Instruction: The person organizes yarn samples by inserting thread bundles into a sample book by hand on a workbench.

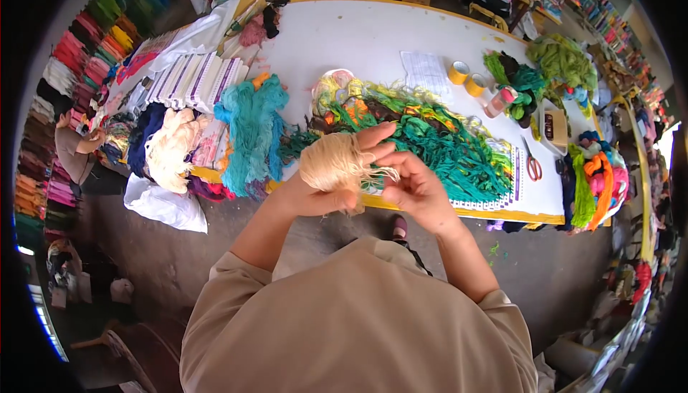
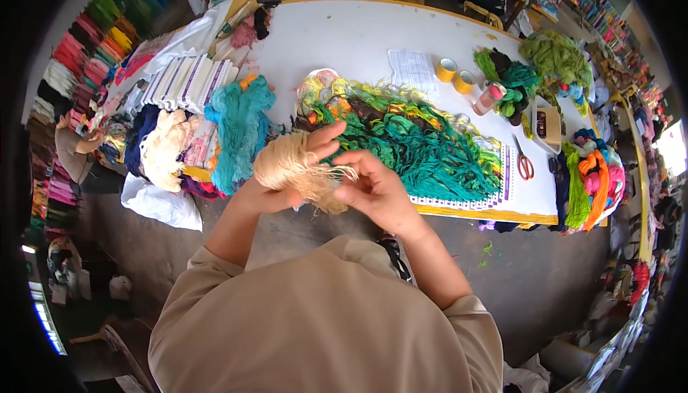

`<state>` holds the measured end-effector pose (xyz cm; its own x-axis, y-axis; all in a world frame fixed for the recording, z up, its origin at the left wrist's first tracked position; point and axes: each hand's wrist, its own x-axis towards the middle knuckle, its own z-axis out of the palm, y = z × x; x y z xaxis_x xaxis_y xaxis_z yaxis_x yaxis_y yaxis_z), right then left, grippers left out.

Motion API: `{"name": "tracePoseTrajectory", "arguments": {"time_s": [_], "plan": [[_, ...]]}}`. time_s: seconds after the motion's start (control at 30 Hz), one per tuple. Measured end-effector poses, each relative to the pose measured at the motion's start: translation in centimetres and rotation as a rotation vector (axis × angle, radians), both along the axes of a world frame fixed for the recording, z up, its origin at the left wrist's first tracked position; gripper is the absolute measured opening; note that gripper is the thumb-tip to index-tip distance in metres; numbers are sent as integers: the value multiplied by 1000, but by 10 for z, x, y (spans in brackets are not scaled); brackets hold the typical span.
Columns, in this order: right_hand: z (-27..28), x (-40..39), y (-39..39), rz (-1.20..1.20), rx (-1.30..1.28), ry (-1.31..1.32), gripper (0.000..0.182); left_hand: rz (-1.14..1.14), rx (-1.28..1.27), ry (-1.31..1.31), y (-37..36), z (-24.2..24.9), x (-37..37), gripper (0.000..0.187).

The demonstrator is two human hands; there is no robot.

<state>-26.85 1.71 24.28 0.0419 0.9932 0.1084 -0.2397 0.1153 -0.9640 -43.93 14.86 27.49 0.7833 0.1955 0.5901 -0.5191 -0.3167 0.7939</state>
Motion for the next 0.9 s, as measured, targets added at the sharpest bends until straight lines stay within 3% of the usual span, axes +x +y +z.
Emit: {"name": "tracePoseTrajectory", "arguments": {"time_s": [0.03, 0.07, 0.1, 0.13, 0.17, 0.23, 0.27, 0.3, 0.33, 0.37, 0.43, 0.5, 0.53, 0.6, 0.63, 0.7, 0.73, 0.87, 0.9], "plan": [[7, -5, -2, -43, -31, -196, 35, 12, 12, 93, -3, 0, 2, 77], [0, -13, 4, -96, 137, -304, 31, 7, 18, 100, 1, 4, 1, 77], [-7, -18, 11, -150, 306, -414, 26, 73, 297, 155, 8, 12, -1, 77], [-5, -17, 11, -149, 265, -326, 17, 140, 579, 203, 14, 21, -4, 77], [0, -10, 7, -165, 213, -318, 17, 208, 617, 196, 18, 27, -7, 82], [11, 5, -1, -182, 179, -258, 15, 265, 458, 119, 31, 22, -16, 83], [10, 8, -2, -131, 190, -188, 13, 274, 254, 74, 28, 18, -13, 86], [9, 10, -2, -79, 199, -117, 11, 187, -142, 130, 18, 13, -15, 89], [10, 9, -6, -4, 39, -34, 8, 94, -535, 178, 6, 17, -15, 92], [7, 9, -6, 0, -46, -67, 8, 12, -727, 165, 6, 18, -14, 94], [6, 6, -6, 5, -128, -104, 8, 7, -771, 171, 5, 15, -12, 93], [8, -1, -3, -360, 68, -383, 22, 7, -792, 195, -2, 13, -7, 92], [14, 0, -2, -411, 73, -427, 34, 6, -793, 195, -7, 11, -4, 92], [19, 2, 2, -399, 106, -375, 36, 5, -692, 165, -13, 6, 3, 82], [22, 2, 5, -354, 115, -312, 33, -62, -680, 157, -13, 2, 6, 71], [34, -3, 12, -346, 231, -473, 25, 32, -587, 178, -22, -5, 11, 76], [35, -8, 11, -359, 147, -393, 20, 30, -507, 185, -22, -6, 12, 73], [25, -2, 7, -280, 130, -348, 13, 34, -678, 204, -26, -11, 11, 69], [25, -1, 4, -224, 28, -101, 10, 54, -727, 207, -26, -12, 10, 68]]}}
